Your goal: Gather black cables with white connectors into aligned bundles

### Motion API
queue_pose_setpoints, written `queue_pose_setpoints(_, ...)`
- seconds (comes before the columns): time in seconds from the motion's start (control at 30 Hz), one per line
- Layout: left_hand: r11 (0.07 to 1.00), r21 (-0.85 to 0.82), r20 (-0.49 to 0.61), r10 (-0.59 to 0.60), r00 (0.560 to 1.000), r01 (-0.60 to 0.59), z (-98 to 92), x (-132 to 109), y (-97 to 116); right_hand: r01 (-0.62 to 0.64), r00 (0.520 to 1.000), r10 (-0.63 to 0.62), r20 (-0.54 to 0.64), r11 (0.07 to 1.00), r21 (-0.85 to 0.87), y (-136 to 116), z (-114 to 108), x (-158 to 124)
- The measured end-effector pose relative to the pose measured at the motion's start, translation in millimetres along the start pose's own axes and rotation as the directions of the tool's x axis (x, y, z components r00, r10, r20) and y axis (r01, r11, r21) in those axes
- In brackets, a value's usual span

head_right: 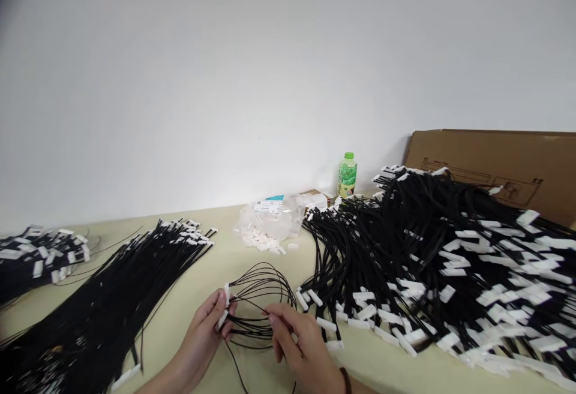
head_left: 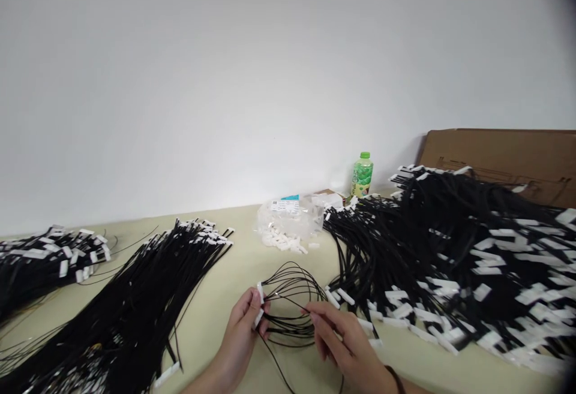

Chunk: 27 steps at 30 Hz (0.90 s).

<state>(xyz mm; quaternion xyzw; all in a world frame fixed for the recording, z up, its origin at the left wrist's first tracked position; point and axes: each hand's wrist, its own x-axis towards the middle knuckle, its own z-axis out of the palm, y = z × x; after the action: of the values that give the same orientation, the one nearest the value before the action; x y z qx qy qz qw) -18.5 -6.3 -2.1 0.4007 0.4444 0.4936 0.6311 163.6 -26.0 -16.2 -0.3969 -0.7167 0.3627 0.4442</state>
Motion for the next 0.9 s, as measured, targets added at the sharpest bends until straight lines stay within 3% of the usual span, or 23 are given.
queue_pose_setpoints(0.3,1.000,0.021,0.006,-0.014,1.000,0.014,0.8,0.3,0.6,-0.111,0.992,0.122,-0.029,0.964,0.243,2.3,-2.5,6.7)
queue_pose_setpoints(0.47,1.000,0.014,0.009,-0.021,1.000,0.021,0.1,0.1,-0.5,-0.052,0.989,0.089,-0.116,0.955,0.291,-3.1,-13.4,11.0)
queue_pose_setpoints(0.67,0.998,-0.047,-0.004,-0.047,0.999,0.047,-5.8,1.3,-2.3,-0.023,0.958,0.089,-0.271,0.971,0.238,5.6,-23.4,15.3)
queue_pose_setpoints(0.9,1.000,-0.025,-0.006,-0.006,1.000,0.006,-8.5,-4.2,0.3,-0.018,0.973,0.042,-0.226,0.994,0.110,9.1,-15.7,7.4)
